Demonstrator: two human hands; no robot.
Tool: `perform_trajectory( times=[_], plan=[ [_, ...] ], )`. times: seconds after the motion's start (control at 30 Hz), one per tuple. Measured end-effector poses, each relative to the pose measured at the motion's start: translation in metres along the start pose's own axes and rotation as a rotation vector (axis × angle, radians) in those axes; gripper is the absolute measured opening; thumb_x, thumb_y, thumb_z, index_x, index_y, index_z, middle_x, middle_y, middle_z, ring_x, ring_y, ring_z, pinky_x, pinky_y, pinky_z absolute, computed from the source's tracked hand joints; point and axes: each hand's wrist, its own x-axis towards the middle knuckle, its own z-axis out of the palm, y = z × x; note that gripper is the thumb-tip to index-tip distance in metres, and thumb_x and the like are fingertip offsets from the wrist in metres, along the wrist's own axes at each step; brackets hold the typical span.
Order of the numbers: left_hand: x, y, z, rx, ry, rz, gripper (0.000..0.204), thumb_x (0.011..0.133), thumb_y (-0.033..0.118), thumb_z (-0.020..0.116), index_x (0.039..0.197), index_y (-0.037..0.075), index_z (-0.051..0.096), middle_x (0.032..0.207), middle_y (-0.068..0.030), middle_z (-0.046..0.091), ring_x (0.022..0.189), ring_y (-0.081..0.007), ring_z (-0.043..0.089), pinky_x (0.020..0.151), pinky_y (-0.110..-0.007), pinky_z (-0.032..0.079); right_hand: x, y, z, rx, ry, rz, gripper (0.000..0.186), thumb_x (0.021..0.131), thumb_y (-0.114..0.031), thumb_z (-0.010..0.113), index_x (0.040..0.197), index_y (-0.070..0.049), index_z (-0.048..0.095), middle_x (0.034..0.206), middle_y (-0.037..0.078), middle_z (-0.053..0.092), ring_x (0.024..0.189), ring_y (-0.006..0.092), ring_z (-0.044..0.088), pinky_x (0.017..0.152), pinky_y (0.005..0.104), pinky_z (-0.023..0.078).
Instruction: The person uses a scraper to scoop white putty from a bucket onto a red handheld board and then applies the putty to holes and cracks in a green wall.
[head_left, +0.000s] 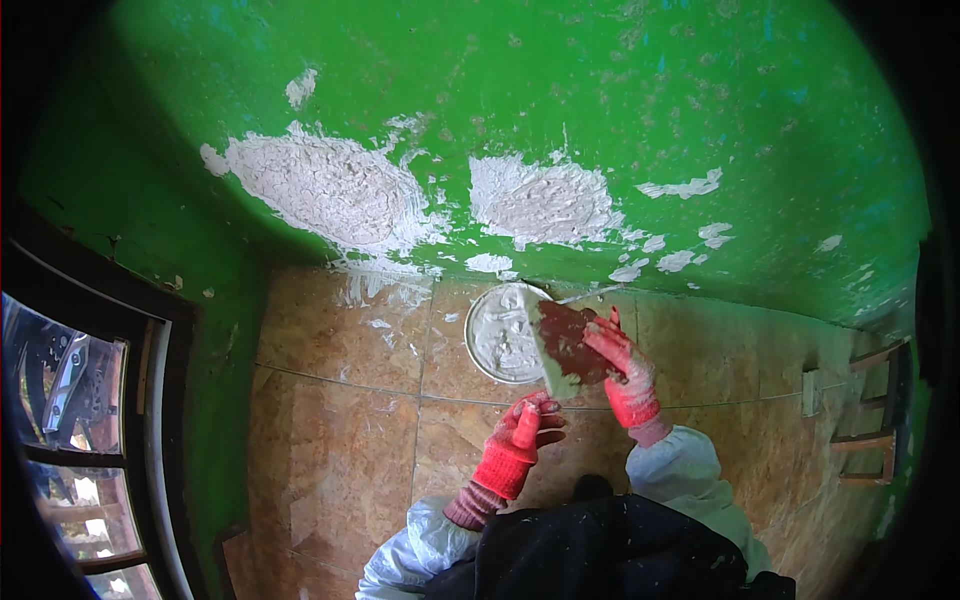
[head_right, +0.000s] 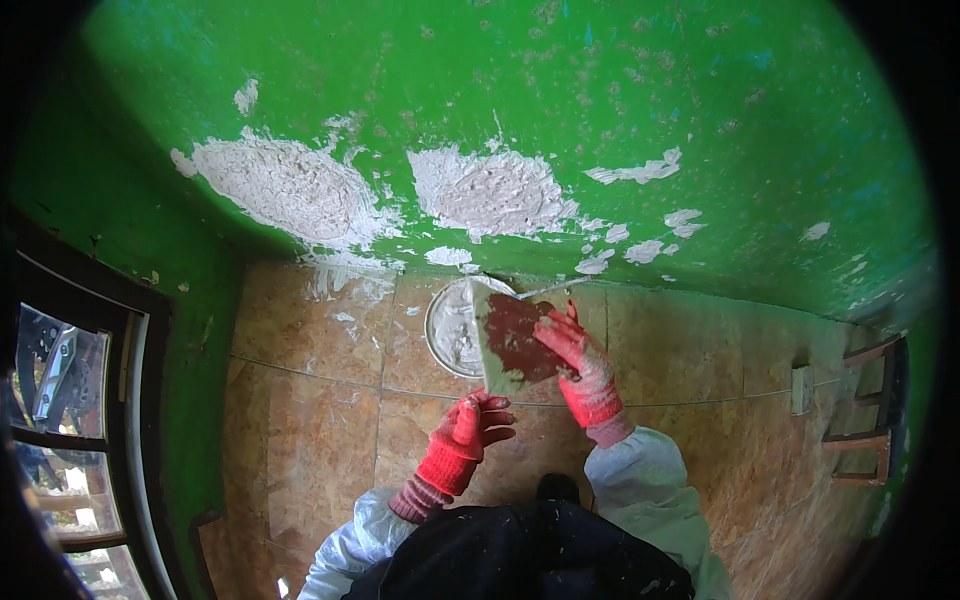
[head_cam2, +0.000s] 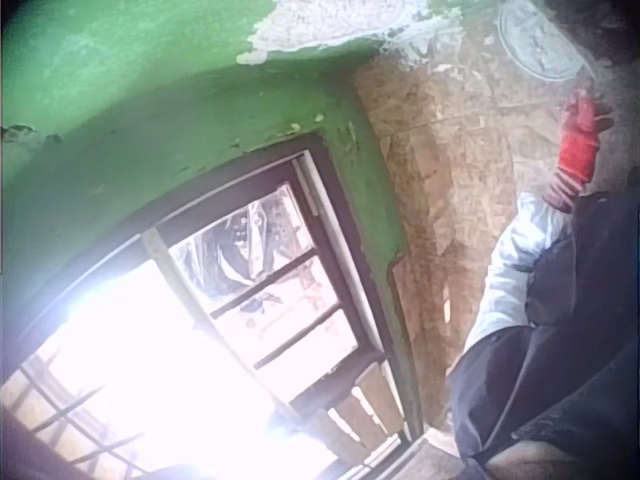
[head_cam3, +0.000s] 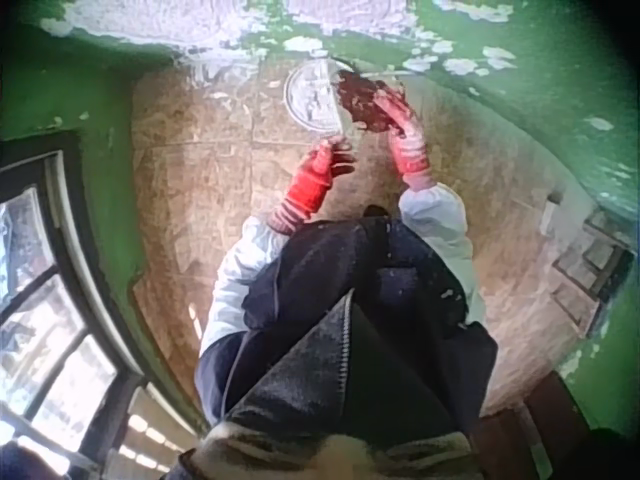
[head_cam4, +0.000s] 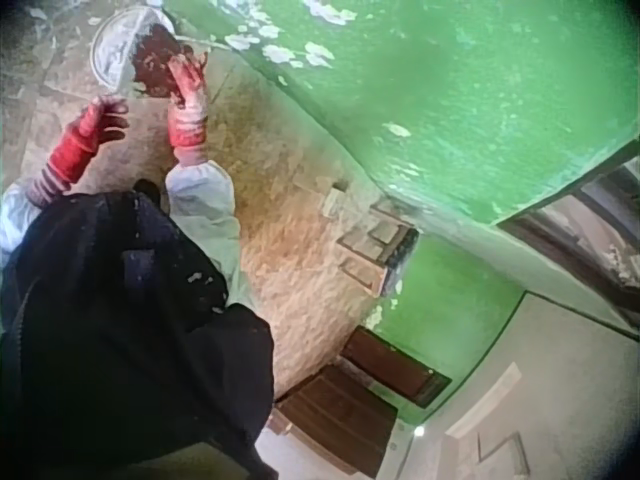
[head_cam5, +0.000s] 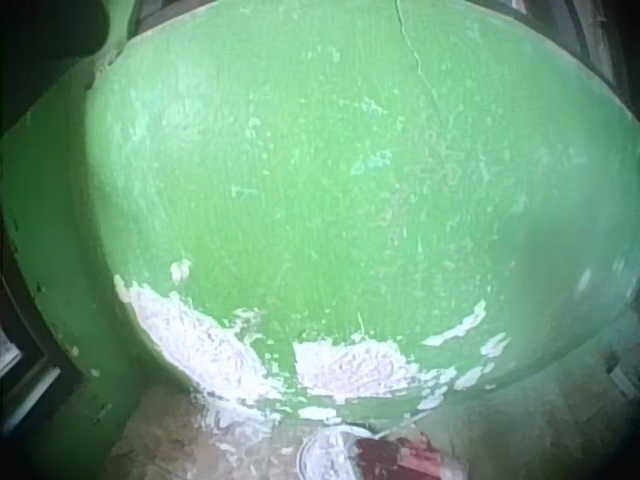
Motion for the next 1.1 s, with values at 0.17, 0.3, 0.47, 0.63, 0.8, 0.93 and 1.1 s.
perform_trajectory(
  times=[0.17, 0.3, 0.47, 0.63, 0.8, 0.93, 1.1],
  plan=[
    [0.002, -0.009, -0.008, -0.051, -0.019, -0.036, 0.051, 0.089, 0.041, 0.045, 0.123, 0.003, 0.043, 0.109, -0.0094, 0.052, 0.095, -0.0217, 0.054, 0.084, -0.036, 0.046, 0.029, -0.012, -0.011, 0.531, 0.156, 0.307, 0.049, 0.067, 0.017, 0.039, 0.106, -0.003, 0.060, 0.115, 0.006, 0.056, 0.112, 0.0178, 0.048, 0.098, 0.0280, 0.032],
    [0.003, -0.007, -0.014, -0.024, 0.018, -0.049, 0.052, 0.089, 0.044, 0.043, 0.123, 0.004, 0.043, 0.110, -0.0101, 0.051, 0.096, -0.0226, 0.054, 0.085, -0.036, 0.046, 0.071, -0.025, -0.024, 0.467, 0.308, 0.540, 0.023, 0.077, -0.003, 0.056, 0.100, -0.002, 0.062, 0.098, 0.005, 0.063, 0.086, 0.0113, 0.056, 0.078, 0.0238, 0.042],
    [0.005, -0.002, -0.011, -0.015, 0.032, -0.091, 0.053, 0.089, 0.044, 0.043, 0.123, 0.004, 0.043, 0.109, -0.0111, 0.052, 0.097, -0.0241, 0.055, 0.084, -0.035, 0.045, 0.098, 0.022, -0.038, -0.049, 0.320, 0.362, 0.016, 0.077, -0.010, 0.061, 0.090, -0.002, 0.063, 0.082, 0.003, 0.063, 0.075, 0.0101, 0.056, 0.066, 0.0244, 0.044],
    [0.014, -0.006, -0.016, -0.035, 0.039, -0.099, 0.053, 0.088, 0.044, 0.045, 0.122, 0.003, 0.043, 0.108, -0.0119, 0.053, 0.096, -0.0244, 0.056, 0.084, -0.035, 0.046, 0.100, 0.030, -0.062, 0.555, 0.493, 0.569, 0.015, 0.081, -0.015, 0.059, 0.087, -0.002, 0.063, 0.078, 0.003, 0.062, 0.062, 0.0104, 0.054, 0.060, 0.0240, 0.044],
    [0.031, -0.020, -0.041, -0.131, 0.492, -0.117, 0.061, 0.085, 0.044, 0.050, 0.129, 0.005, 0.032, 0.121, -0.0180, 0.043, 0.103, -0.0313, 0.051, 0.088, -0.041, 0.043, 0.090, 0.025, -0.054, 0.730, 0.550, 0.432, 0.017, 0.079, -0.015, 0.061, 0.091, -0.002, 0.062, 0.079, 0.003, 0.062, 0.067, 0.0115, 0.056, 0.062, 0.0236, 0.044],
    [0.043, -0.035, -0.068, 0.188, 0.380, -0.023, 0.052, 0.088, 0.016, 0.049, 0.133, 0.007, 0.025, 0.123, -0.0203, 0.039, 0.103, -0.0309, 0.052, 0.085, -0.038, 0.047, 0.110, 0.011, -0.045, 0.542, 0.310, 0.515, 0.020, 0.077, -0.012, 0.062, 0.093, -0.001, 0.062, 0.083, 0.003, 0.062, 0.069, 0.0119, 0.056, 0.063, 0.0234, 0.043],
    [0.067, -0.037, -0.080, 0.221, 0.318, -0.003, 0.051, 0.087, 0.003, 0.045, 0.133, 0.009, 0.024, 0.117, -0.0191, 0.042, 0.102, -0.0285, 0.053, 0.082, -0.035, 0.049, 0.124, 0.007, -0.053, 0.241, 0.323, 0.502, 0.017, 0.075, -0.010, 0.061, 0.089, -0.001, 0.064, 0.078, 0.001, 0.063, 0.068, 0.0091, 0.053, 0.063, 0.0242, 0.042]
  ],
)
